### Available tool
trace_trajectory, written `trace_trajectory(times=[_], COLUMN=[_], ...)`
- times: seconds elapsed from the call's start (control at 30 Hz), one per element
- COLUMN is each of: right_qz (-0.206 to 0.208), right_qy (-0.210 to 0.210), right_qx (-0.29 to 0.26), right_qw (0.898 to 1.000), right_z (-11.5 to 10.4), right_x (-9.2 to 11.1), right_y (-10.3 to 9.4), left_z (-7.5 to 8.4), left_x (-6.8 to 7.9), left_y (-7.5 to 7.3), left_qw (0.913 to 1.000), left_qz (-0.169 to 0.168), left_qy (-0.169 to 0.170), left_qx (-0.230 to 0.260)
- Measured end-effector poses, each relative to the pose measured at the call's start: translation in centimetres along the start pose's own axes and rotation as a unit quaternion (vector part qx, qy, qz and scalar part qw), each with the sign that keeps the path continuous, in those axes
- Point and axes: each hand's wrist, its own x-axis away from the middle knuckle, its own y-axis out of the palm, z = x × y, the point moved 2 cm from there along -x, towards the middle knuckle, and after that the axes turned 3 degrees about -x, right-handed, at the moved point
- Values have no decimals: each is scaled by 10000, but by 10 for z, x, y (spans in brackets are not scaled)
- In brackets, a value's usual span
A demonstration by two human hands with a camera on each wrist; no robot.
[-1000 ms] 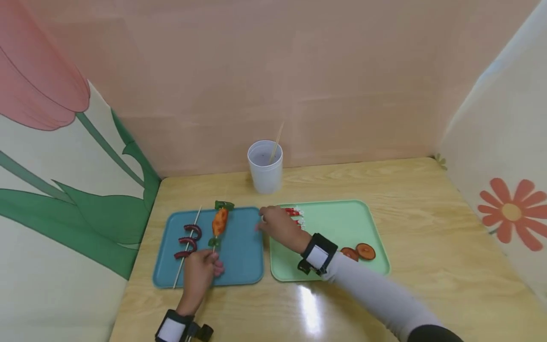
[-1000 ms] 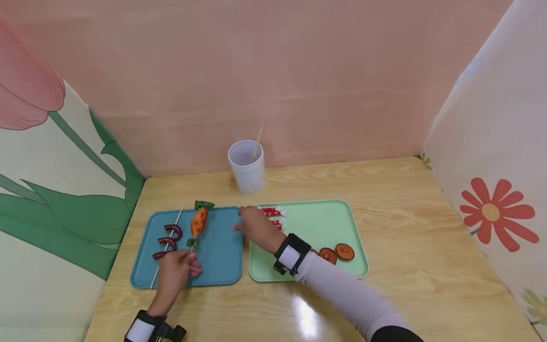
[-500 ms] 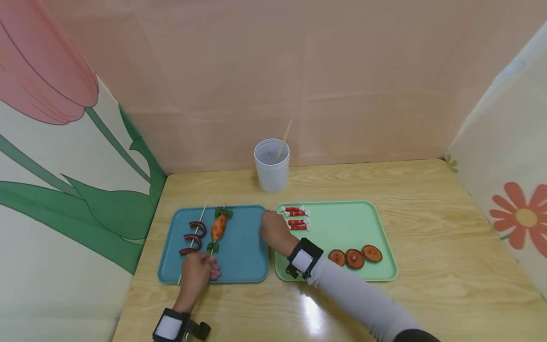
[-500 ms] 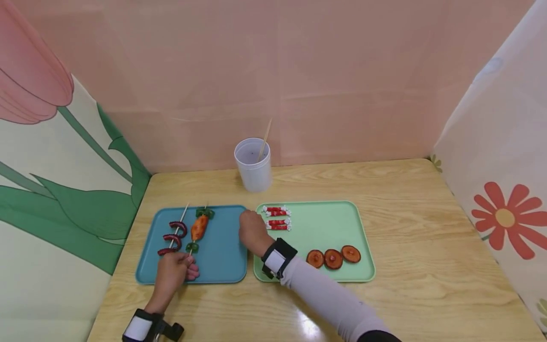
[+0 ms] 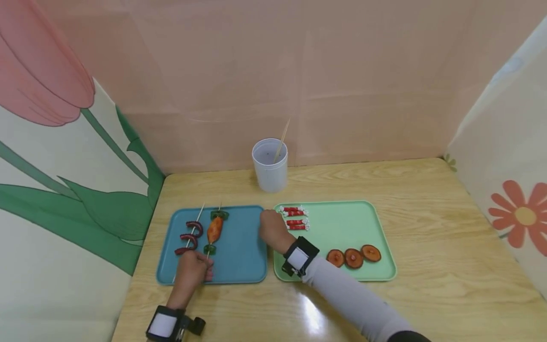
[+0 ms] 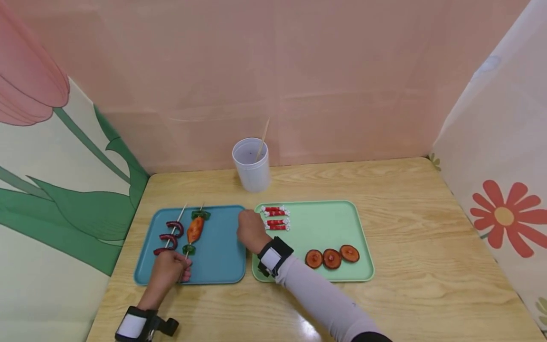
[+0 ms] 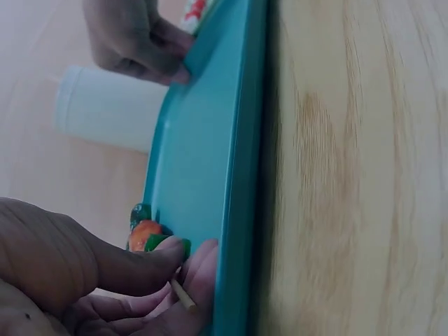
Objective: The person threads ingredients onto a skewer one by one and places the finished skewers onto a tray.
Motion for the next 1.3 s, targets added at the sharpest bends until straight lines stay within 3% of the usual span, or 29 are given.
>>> trace_trajectory(times=[0.17,0.23,0.4,0.53,0.7,0.93,1.3], right_qz=[-97,-135,-262,-320,-353,-500,-384], right_qy=[133,178,320,358,372,583,397], right_qx=[-37,-37,-52,-168,-283,-332,-151], right_qw=[9999,9997,9991,9987,9983,9965,9984], right_z=[0,-1,-2,-3,-4,-3,0], right_x=[-2,-2,-3,-2,-1,-1,-1], right_y=[-1,-1,-3,-4,-3,-1,-1], left_z=[2,3,6,9,11,13,19], left_x=[-1,-1,0,1,3,4,8], left_y=[-4,-4,-6,-4,-3,-2,-4], left_qw=[9975,9928,9664,9529,9462,9484,9442], left_qz=[216,391,864,905,850,630,751], left_qy=[148,311,675,724,658,369,614], left_qx=[-651,-1091,-2323,-2803,-3051,-3086,-3149])
